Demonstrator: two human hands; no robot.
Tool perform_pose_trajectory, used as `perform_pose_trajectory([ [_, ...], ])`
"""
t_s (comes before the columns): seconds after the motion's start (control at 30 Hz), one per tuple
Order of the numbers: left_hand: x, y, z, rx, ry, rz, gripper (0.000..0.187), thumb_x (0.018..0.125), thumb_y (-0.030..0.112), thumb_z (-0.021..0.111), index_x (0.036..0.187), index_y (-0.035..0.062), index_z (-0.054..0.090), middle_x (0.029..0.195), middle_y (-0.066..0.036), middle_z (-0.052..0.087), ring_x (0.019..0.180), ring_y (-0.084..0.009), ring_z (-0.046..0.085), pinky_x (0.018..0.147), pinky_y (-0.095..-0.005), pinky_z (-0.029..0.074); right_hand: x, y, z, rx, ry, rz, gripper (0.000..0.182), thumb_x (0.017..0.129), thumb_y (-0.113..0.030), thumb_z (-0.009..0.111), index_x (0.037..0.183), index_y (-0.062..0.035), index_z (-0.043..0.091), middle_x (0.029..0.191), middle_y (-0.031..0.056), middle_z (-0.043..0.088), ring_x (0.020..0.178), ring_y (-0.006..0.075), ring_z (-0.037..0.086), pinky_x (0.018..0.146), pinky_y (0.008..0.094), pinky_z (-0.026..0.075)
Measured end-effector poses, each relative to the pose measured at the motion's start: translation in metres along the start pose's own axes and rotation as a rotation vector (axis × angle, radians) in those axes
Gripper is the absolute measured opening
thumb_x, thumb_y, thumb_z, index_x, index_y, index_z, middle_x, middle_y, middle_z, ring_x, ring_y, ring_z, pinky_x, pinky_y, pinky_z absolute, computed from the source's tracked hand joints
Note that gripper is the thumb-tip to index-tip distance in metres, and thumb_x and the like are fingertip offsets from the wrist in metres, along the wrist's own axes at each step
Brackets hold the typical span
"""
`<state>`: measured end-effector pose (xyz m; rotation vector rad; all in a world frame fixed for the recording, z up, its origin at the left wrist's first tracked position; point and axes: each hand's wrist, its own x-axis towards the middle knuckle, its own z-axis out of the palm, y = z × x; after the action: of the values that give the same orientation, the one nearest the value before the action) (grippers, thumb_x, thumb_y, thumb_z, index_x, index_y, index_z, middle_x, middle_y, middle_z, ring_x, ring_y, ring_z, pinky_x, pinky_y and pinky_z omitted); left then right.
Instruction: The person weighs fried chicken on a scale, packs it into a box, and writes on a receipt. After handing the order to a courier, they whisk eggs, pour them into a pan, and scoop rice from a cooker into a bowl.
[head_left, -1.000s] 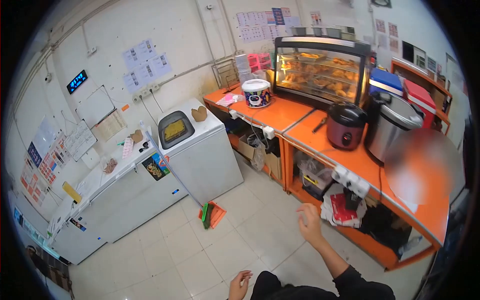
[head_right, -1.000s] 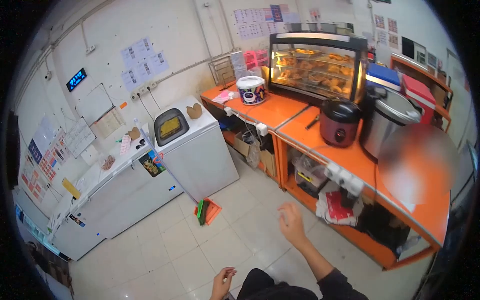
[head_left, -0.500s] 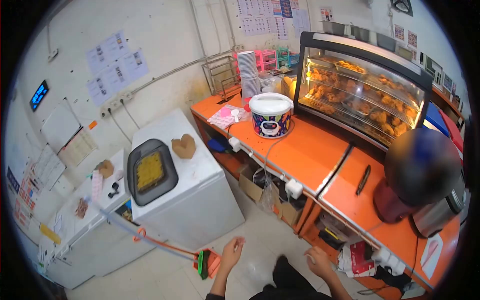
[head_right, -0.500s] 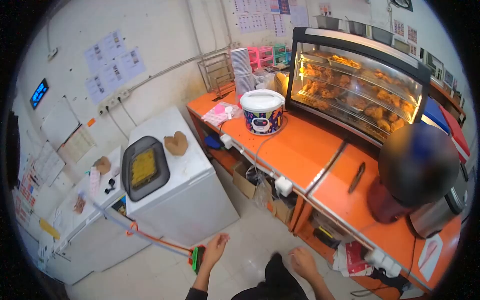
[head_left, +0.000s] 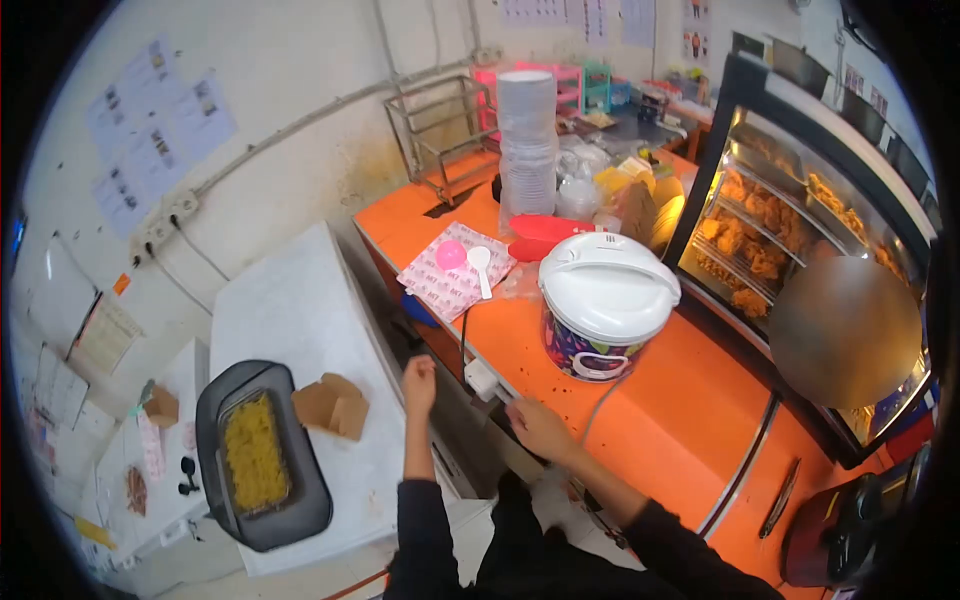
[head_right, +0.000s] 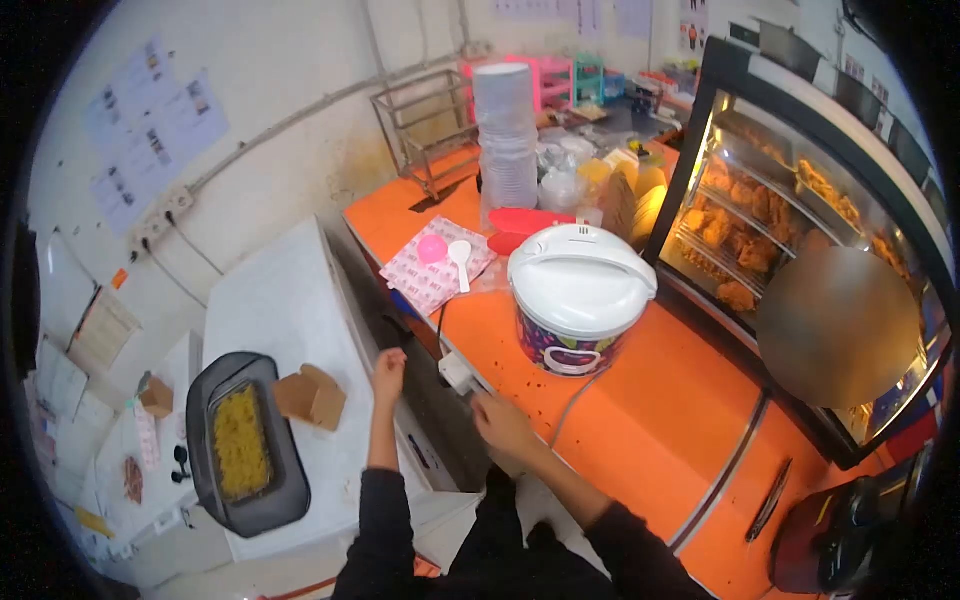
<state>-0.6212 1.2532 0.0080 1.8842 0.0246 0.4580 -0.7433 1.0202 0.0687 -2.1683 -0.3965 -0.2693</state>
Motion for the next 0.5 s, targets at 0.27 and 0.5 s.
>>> perform_pose_trajectory([
  [0.27, 0.279, -0.114, 0.05, 0.474, -0.145, 0.01, 0.029, 0.074, 0.004, 0.046, 0.102, 0.0005, 0.052, 0.095, -0.02, 0.059, 0.092, -0.035, 0.056, 0.08, -0.0385, 0.045, 0.271, 0.09, 0.091, -0.044, 0.194, 0.52, 0.038, 0.067, -0.003, 0.061, 0.098, 0.0051, 0.042, 0.102, 0.0268, 0.042, 0.086, 0.0433, 0.05, 0.075, 0.045, 0.043],
  [0.5, 0.361, -0.137, 0.093, 0.652, -0.256, 0.193, 0.064, 0.064, 0.024, 0.072, 0.113, -0.0038, 0.044, 0.099, -0.023, 0.057, 0.096, -0.0366, 0.054, 0.082, -0.0394, 0.044, 0.359, 0.172, 0.132, -0.335, 0.42, 0.889, 0.081, 0.06, -0.019, 0.075, 0.119, 0.0075, 0.026, 0.119, 0.0304, 0.03, 0.111, 0.0413, 0.031, 0.094, 0.0466, 0.03],
])
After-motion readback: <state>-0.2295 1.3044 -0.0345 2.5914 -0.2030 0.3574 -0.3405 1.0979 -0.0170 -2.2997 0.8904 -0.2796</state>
